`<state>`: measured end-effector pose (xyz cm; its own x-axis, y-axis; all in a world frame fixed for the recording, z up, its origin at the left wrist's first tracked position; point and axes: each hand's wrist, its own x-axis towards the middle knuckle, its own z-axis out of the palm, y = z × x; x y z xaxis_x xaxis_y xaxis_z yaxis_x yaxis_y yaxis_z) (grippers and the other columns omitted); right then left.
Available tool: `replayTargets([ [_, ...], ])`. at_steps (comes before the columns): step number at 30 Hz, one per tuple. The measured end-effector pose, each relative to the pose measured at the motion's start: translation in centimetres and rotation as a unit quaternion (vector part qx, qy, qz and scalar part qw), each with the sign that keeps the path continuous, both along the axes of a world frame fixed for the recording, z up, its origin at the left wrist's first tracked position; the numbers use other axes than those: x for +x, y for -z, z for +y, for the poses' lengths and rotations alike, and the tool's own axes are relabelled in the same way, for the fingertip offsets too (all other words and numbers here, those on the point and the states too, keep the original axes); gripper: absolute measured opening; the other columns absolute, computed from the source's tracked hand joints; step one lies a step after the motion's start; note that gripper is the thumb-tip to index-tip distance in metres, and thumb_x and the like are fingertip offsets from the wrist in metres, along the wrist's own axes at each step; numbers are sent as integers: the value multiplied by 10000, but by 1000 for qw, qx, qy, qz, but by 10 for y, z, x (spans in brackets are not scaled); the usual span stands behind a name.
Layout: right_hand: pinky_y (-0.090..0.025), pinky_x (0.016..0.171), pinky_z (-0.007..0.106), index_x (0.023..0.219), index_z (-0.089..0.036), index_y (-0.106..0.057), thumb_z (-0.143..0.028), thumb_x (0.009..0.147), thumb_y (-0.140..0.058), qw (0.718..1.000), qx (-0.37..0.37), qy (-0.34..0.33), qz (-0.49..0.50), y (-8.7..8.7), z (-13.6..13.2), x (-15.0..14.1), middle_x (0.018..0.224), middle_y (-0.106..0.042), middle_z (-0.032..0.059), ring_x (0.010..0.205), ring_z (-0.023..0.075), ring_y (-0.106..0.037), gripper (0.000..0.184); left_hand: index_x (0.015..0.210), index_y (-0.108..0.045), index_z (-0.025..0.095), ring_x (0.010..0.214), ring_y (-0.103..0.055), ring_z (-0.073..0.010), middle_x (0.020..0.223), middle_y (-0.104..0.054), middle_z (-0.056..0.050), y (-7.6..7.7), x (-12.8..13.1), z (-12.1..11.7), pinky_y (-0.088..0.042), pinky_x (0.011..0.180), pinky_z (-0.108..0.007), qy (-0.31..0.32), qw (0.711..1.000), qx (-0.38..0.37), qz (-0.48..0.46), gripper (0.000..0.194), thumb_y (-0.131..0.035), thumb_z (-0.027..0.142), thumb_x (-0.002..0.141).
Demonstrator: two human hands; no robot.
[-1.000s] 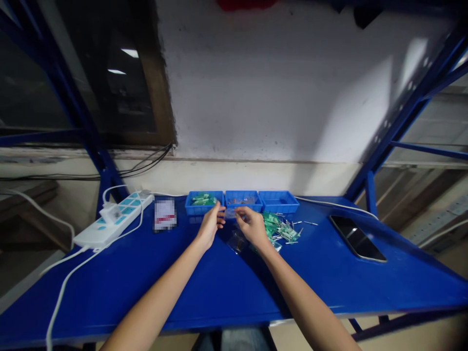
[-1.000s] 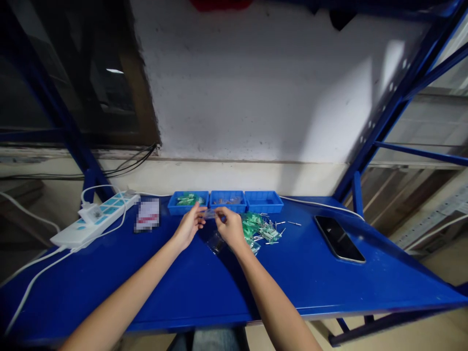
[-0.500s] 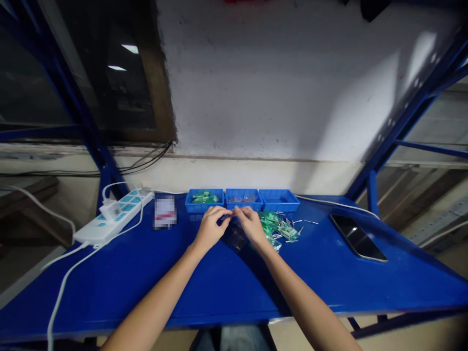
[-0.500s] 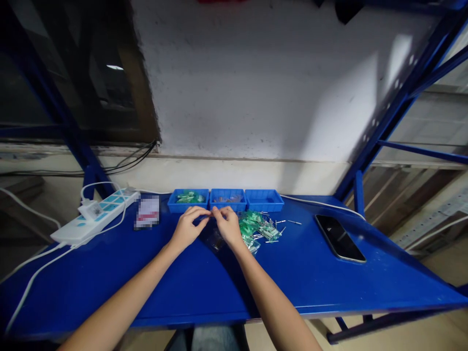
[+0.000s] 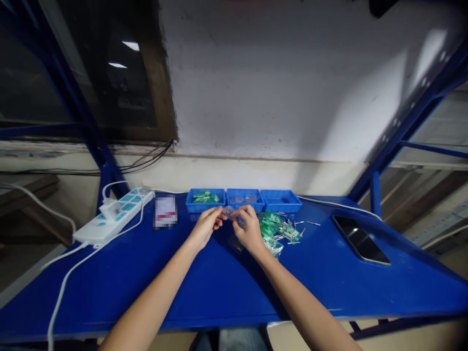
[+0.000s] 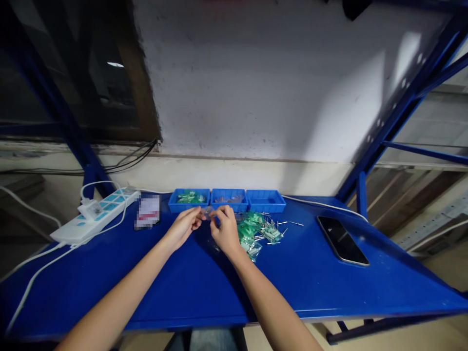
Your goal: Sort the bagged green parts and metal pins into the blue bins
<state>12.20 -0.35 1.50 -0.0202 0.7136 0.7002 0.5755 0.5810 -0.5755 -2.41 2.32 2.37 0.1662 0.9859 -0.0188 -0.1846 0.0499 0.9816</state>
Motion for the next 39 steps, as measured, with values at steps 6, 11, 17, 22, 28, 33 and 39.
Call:
replayTargets([
  [6,-401,853,359,840,-193,-672,-193,791,-488,996,-75,23,39,2,4,3,894,-517,73,917,219,-504,190,829,-649,166,643,-561,-140,770,-655,-43,2,0,-3,-413,600,-240,-63,966,180,175,232,-555,373,782],
  [11,-419,673,267,746,-156,-635,-473,903,-316,958,-226,-53,169,-3,5,2,705,-595,30,705,163,-558,476,876,-658,223,888,-576,-192,906,-640,-53,-2,7,-16,-415,820,-297,-67,872,366,318,211,-464,305,859],
  [17,-433,651,247,911,-162,-655,-363,889,-425,986,-128,-41,98,-8,-3,-1,807,-643,44,716,159,-570,306,796,-654,170,722,-578,-170,807,-643,-71,-1,8,-12,-420,633,-262,-49,944,238,225,395,-405,469,867],
  [22,-445,857,325,1123,-235,-617,-114,809,-442,997,-33,-28,-68,-2,-5,-1,1038,-561,89,947,203,-543,379,835,-640,168,525,-505,-104,662,-616,-21,-2,3,-8,-313,471,-197,-16,992,57,112,440,-445,562,811],
  [28,-454,840,338,977,-204,-678,-169,796,-470,996,-88,-26,12,-1,-1,-2,965,-535,86,918,200,-538,277,857,-666,180,680,-561,-144,783,-641,-28,-1,-2,-3,-421,618,-237,-110,958,204,171,245,-555,390,798],
  [33,-412,544,253,678,-154,-626,-518,874,-331,918,-291,-113,243,-7,4,-1,637,-569,39,582,142,-527,508,915,-691,228,910,-560,-182,927,-595,-47,-2,0,-7,-447,799,-300,-73,882,376,276,174,-541,270,836],
  [39,-382,500,241,662,-168,-556,-438,814,-497,931,-218,-40,290,-8,4,2,547,-508,-17,514,119,-476,316,907,-690,249,1066,-456,-219,1149,-481,-66,2,7,-17,-431,863,-359,-29,810,458,364,164,-573,194,806],
])
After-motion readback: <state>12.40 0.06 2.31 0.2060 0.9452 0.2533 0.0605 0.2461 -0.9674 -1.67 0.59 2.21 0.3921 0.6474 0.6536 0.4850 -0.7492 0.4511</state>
